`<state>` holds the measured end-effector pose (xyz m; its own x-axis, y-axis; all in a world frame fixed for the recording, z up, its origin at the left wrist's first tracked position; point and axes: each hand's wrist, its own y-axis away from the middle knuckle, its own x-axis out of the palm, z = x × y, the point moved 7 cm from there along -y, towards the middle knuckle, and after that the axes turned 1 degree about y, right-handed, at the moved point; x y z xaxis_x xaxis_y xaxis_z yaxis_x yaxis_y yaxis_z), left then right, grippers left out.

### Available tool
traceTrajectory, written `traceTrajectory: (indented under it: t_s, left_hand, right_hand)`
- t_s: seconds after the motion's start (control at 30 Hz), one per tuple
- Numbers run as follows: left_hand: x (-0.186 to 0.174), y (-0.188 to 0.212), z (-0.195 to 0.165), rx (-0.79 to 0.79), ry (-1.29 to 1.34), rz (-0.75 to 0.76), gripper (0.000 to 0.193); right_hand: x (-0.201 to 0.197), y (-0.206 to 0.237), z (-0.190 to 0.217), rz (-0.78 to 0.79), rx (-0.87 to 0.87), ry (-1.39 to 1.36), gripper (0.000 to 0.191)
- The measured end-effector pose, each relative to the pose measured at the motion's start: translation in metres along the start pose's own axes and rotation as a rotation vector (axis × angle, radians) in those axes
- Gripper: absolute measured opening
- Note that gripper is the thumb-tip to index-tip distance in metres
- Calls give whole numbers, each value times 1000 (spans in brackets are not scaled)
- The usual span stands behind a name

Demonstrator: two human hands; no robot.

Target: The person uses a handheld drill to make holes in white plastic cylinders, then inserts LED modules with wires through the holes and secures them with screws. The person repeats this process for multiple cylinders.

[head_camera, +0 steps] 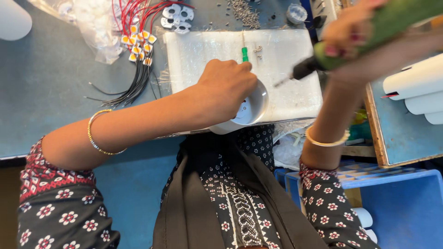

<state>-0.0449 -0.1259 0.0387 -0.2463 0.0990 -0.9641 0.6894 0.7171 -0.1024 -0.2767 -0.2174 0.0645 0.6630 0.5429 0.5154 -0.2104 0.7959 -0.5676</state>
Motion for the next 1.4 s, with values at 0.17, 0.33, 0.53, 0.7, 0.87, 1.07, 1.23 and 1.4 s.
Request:
traceTrajectory:
  t_s: [0.17, 0.33, 0.53, 0.7, 0.87, 1.07, 1.23, 1.4]
  left_hand:
    - [-3, 1, -5, 11, -4, 29, 33]
    - [-4, -4, 2, -69, 52, 169, 30]
    - [-39, -15, 4, 92, 210, -163, 29]
    - [-11, -40, 8, 156, 357, 160, 40]
    - [-8, -30, 21, 120, 224, 20, 19]
    - [-37, 8, 50, -196, 249, -186, 18]
    - [-30, 17, 56, -542, 541, -303, 24]
    - [-22, 4, 53, -550, 455, -249, 28]
  right_hand:
    - [-1, 1, -63, -87, -125, 381, 85]
    - [-30, -16, -93, -105, -73, 315, 83]
    - [-50, -23, -96, -77, -67, 318, 82]
    - [-55, -13, -90, -73, -66, 399, 83]
    - [-56, 7, -87, -87, -19, 357, 85]
    - [-51, 10, -97, -74, 38, 254, 88]
    - [-43, 4, -104, -73, 56, 207, 85]
    - [-38, 0, -96, -59, 49, 186, 82]
